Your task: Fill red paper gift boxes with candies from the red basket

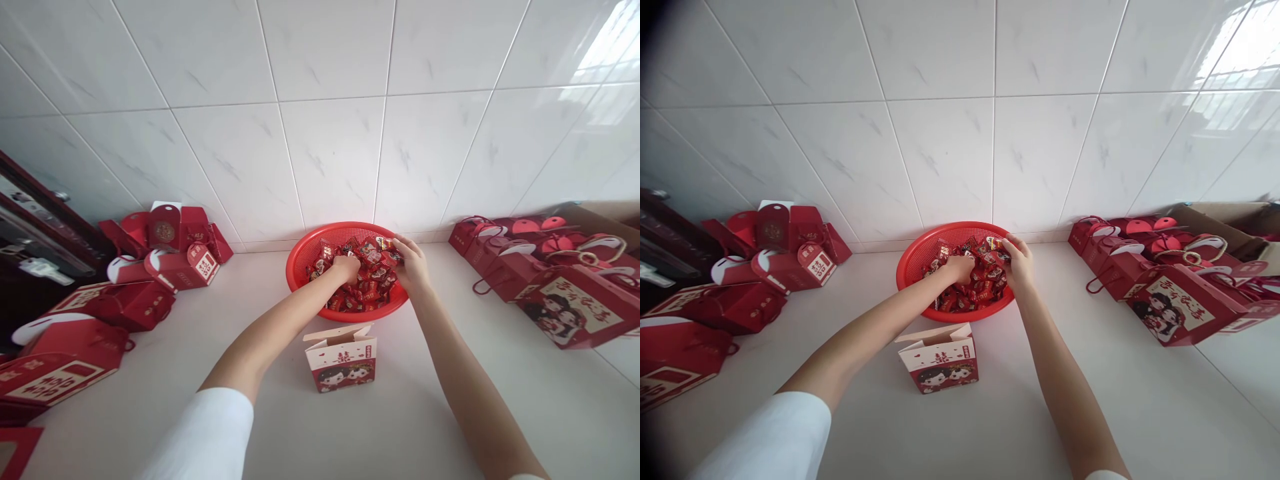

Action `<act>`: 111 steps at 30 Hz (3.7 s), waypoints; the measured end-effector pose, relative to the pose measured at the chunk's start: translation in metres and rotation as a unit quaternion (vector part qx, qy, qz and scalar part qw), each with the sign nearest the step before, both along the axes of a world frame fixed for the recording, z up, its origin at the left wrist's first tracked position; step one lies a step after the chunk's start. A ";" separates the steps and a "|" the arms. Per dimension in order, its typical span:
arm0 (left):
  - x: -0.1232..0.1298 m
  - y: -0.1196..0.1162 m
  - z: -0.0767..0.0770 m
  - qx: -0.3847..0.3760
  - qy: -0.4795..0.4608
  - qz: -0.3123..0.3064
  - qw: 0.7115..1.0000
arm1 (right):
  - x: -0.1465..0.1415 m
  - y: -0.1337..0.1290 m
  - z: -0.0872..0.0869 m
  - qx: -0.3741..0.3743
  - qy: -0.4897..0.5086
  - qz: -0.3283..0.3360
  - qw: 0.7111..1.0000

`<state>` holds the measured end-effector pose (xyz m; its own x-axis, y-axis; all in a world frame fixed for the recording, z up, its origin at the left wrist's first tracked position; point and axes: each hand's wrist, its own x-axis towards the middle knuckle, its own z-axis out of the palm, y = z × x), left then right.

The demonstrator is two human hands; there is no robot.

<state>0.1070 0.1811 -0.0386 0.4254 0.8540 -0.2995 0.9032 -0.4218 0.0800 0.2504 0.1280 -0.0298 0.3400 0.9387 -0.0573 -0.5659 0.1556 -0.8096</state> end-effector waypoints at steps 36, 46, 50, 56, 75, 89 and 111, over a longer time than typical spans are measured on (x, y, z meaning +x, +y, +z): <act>-0.024 0.001 0.025 -0.016 -0.309 0.044 0.950 | -0.001 -0.004 0.004 -0.003 -0.047 0.041 0.998; -0.023 -0.001 0.032 -0.117 -0.486 0.014 0.866 | -0.004 -0.007 0.010 -0.022 -0.049 0.058 0.997; -0.024 0.001 0.028 -0.128 -0.468 0.012 0.874 | -0.003 -0.007 0.010 -0.021 -0.053 0.067 0.996; -0.026 0.001 0.029 -0.143 -0.516 0.028 0.844 | -0.003 -0.009 0.009 -0.016 -0.081 0.073 0.994; -0.021 0.003 0.019 -0.137 -0.605 -0.025 0.784 | -0.002 -0.006 0.000 0.019 -0.138 0.123 0.983; -0.021 0.000 0.024 -0.112 -0.657 -0.008 0.745 | -0.002 -0.006 0.000 0.015 -0.121 0.086 0.989; -0.020 0.014 0.021 -0.073 -0.541 -0.006 0.838 | 0.001 -0.006 0.007 0.012 -0.069 0.057 0.996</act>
<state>0.0875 0.1950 -0.0171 0.5243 0.8353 0.1653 0.2650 -0.3446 0.9006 0.2510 0.1222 -0.0224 0.2336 0.9723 0.0046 -0.4644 0.1157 -0.8780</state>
